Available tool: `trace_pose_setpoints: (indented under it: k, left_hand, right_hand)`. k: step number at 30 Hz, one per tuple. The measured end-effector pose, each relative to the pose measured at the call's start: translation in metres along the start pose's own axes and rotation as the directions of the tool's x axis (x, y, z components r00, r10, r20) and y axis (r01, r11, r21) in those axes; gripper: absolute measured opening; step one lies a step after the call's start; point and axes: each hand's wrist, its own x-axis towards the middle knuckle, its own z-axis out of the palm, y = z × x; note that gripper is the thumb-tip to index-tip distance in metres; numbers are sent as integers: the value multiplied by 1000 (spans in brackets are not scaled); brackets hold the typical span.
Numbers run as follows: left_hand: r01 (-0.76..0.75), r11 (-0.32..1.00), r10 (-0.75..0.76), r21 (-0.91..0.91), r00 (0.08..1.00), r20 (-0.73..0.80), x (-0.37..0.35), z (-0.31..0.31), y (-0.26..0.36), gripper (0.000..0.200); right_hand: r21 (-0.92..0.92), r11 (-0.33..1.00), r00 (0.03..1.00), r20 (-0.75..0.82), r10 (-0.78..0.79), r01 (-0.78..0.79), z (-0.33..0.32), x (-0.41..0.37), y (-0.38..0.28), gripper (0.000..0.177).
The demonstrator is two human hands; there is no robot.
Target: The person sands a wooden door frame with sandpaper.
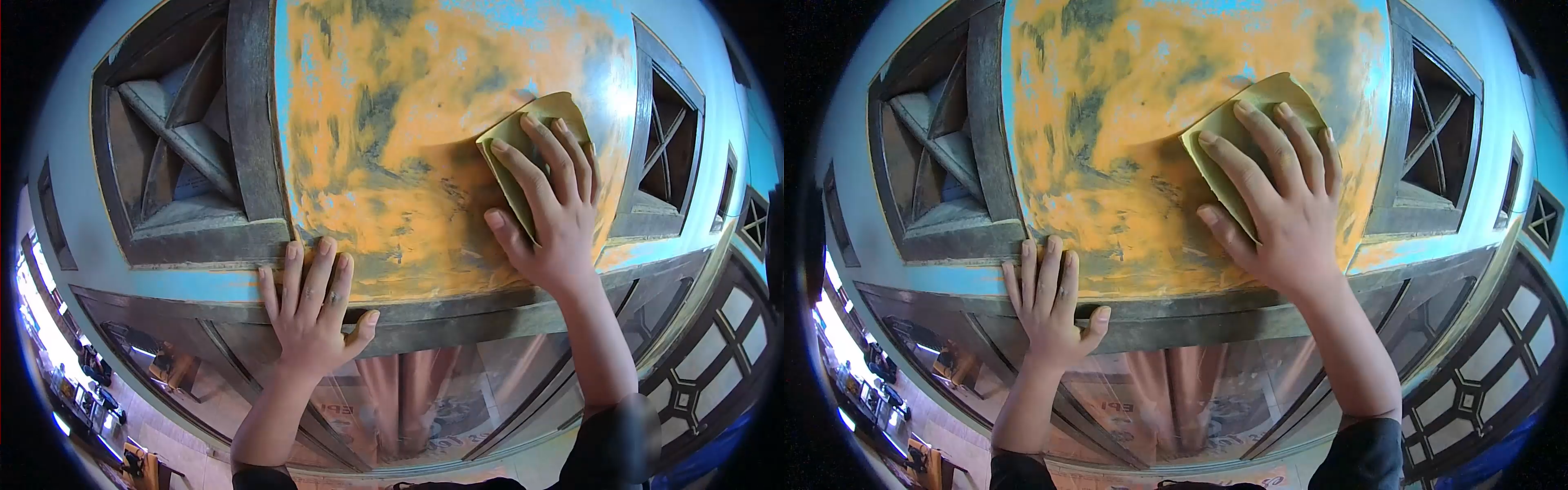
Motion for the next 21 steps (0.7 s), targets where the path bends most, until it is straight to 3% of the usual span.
trace_pose_setpoints:
  k: [1, 4, 5, 8, 10, 12, 15, 18, 20, 21]
  left_hand:
    - [8, 1000, -8, -9, 1000, -1, -2, 0, 0, 67]
    - [5, 1000, -5, -7, 1000, 16, -11, -2, -3, 68]
    - [-14, 1000, 14, 10, 999, 34, -13, -4, -5, 69]
    - [-35, 999, 34, 21, 999, 39, -17, -4, -10, 70]
    - [-5, 1000, 5, -8, 999, 35, -22, -3, -11, 69]
    - [57, 997, -56, -47, 998, 28, -28, -3, -12, 66]
    - [66, 997, -66, -40, 998, 6, -39, -1, -19, 64]
    - [76, 997, -75, -22, 996, 47, -43, -5, -25, 64]
    - [82, 997, -82, -15, 996, 19, -46, -3, -30, 63]
    - [86, 996, -86, -14, 996, 3, -48, -2, -32, 63]
  right_hand:
    - [39, 997, 998, 6, 65, -65, -5, 1, -18, 55]
    - [183, 943, 903, 286, -321, 277, 9, -37, -54, 58]
    - [195, 898, 862, 260, -434, 393, 8, -43, -60, 62]
    - [39, 958, 916, 284, -282, 283, -3, -14, -34, 62]
    - [-18, 998, 997, 57, -57, 59, -2, 12, -16, 56]
    - [-62, 998, 999, -42, 7, -9, 5, 17, -7, 54]
    - [13, 992, 984, 129, -124, 123, 6, -4, -50, 53]
    - [213, 871, 829, 274, -488, 442, 13, -24, -77, 54]
    - [68, 941, 913, 229, -339, 332, 9, 3, -57, 57]
    - [9, 979, 965, 167, -202, 204, 2, 21, -42, 57]
